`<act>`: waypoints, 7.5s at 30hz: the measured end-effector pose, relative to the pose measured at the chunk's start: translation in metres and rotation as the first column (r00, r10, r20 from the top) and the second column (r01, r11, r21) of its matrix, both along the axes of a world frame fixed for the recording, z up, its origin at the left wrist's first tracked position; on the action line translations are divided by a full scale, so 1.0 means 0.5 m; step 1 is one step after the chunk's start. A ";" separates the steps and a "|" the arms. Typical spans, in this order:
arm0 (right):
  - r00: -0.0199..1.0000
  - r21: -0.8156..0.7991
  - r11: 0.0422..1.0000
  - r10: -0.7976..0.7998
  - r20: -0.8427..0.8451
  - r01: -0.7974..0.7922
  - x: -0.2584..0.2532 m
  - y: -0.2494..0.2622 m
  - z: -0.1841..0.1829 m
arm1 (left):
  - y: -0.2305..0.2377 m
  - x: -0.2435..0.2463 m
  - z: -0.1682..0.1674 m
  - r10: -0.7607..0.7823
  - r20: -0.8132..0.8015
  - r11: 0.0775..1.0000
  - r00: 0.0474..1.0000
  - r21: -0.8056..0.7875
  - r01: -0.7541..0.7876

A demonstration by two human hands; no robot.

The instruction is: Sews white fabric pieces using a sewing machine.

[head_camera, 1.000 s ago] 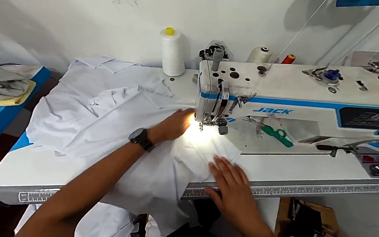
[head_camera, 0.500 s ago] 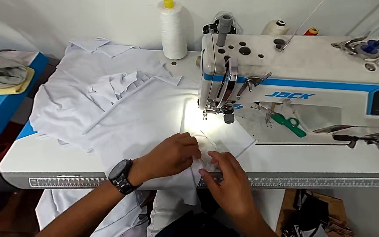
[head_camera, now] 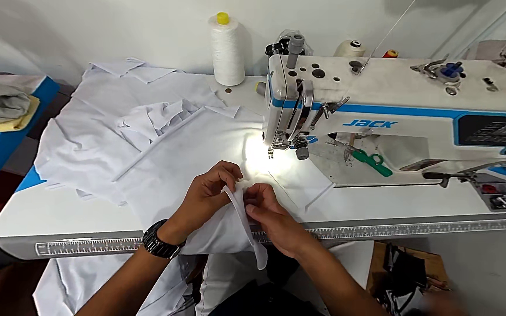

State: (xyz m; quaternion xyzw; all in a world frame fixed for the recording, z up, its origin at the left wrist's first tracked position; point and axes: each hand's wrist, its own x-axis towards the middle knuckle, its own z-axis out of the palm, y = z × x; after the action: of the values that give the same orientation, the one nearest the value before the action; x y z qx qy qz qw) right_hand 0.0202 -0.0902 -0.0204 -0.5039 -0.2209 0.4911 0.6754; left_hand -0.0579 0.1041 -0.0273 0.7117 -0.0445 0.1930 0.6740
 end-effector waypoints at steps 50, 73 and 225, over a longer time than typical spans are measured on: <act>-0.023 0.035 0.829 -0.026 0.999 0.558 0.137 -0.102 -0.045 | 0.034 0.159 0.034 0.085 -0.012 0.266 0.996 0.964 -0.011; -0.071 0.056 0.889 -0.027 0.997 0.454 0.111 -0.095 -0.077 | 0.027 0.181 -0.013 -0.194 0.071 0.382 0.979 0.924 0.008; -0.090 -0.135 0.955 0.164 0.982 0.262 0.164 -0.057 -0.071 | -0.062 0.059 -0.060 0.283 -0.098 0.251 0.954 0.968 0.025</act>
State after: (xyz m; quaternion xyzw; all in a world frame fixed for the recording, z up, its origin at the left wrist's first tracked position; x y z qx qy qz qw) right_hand 0.1025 -0.1189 -0.0557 -0.7999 -0.5538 -0.0414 0.2275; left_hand -0.0284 0.0731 -0.0572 0.9924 -0.0073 0.0892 0.0845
